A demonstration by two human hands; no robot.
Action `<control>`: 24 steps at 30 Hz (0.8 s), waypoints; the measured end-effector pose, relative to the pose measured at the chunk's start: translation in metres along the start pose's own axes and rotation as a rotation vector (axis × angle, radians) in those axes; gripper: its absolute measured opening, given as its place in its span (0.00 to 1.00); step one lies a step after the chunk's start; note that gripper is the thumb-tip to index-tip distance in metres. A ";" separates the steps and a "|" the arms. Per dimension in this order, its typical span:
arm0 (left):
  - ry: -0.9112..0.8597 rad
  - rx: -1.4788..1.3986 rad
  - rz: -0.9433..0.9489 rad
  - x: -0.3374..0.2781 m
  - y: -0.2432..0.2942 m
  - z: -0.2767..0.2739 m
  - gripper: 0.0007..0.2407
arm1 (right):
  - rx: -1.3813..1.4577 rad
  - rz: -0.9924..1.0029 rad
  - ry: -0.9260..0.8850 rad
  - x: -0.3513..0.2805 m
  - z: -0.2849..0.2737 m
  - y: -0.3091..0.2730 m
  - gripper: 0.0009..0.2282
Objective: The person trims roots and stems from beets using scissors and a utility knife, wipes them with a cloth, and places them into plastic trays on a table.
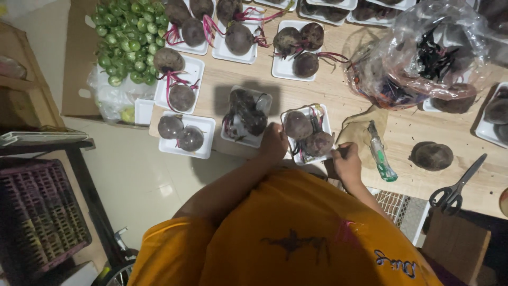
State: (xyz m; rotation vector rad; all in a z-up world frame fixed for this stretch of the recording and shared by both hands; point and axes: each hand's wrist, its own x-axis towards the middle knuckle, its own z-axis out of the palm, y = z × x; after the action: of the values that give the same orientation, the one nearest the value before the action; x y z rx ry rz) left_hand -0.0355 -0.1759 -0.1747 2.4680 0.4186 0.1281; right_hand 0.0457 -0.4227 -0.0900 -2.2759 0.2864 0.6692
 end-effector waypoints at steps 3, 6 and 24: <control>-0.297 -0.023 0.033 -0.002 -0.009 -0.015 0.09 | -0.027 0.067 -0.044 0.001 0.002 0.000 0.17; -0.525 -0.264 -0.137 0.005 0.001 -0.037 0.15 | -0.097 0.110 -0.081 -0.022 -0.002 -0.034 0.18; -0.586 -0.752 -0.343 0.004 0.007 -0.045 0.16 | 0.705 0.174 -0.275 0.005 -0.004 -0.001 0.11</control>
State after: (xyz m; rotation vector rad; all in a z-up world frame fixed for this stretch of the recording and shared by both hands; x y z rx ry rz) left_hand -0.0379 -0.1542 -0.1346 1.5671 0.4233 -0.4846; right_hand 0.0517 -0.4250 -0.0903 -1.4832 0.4997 0.8054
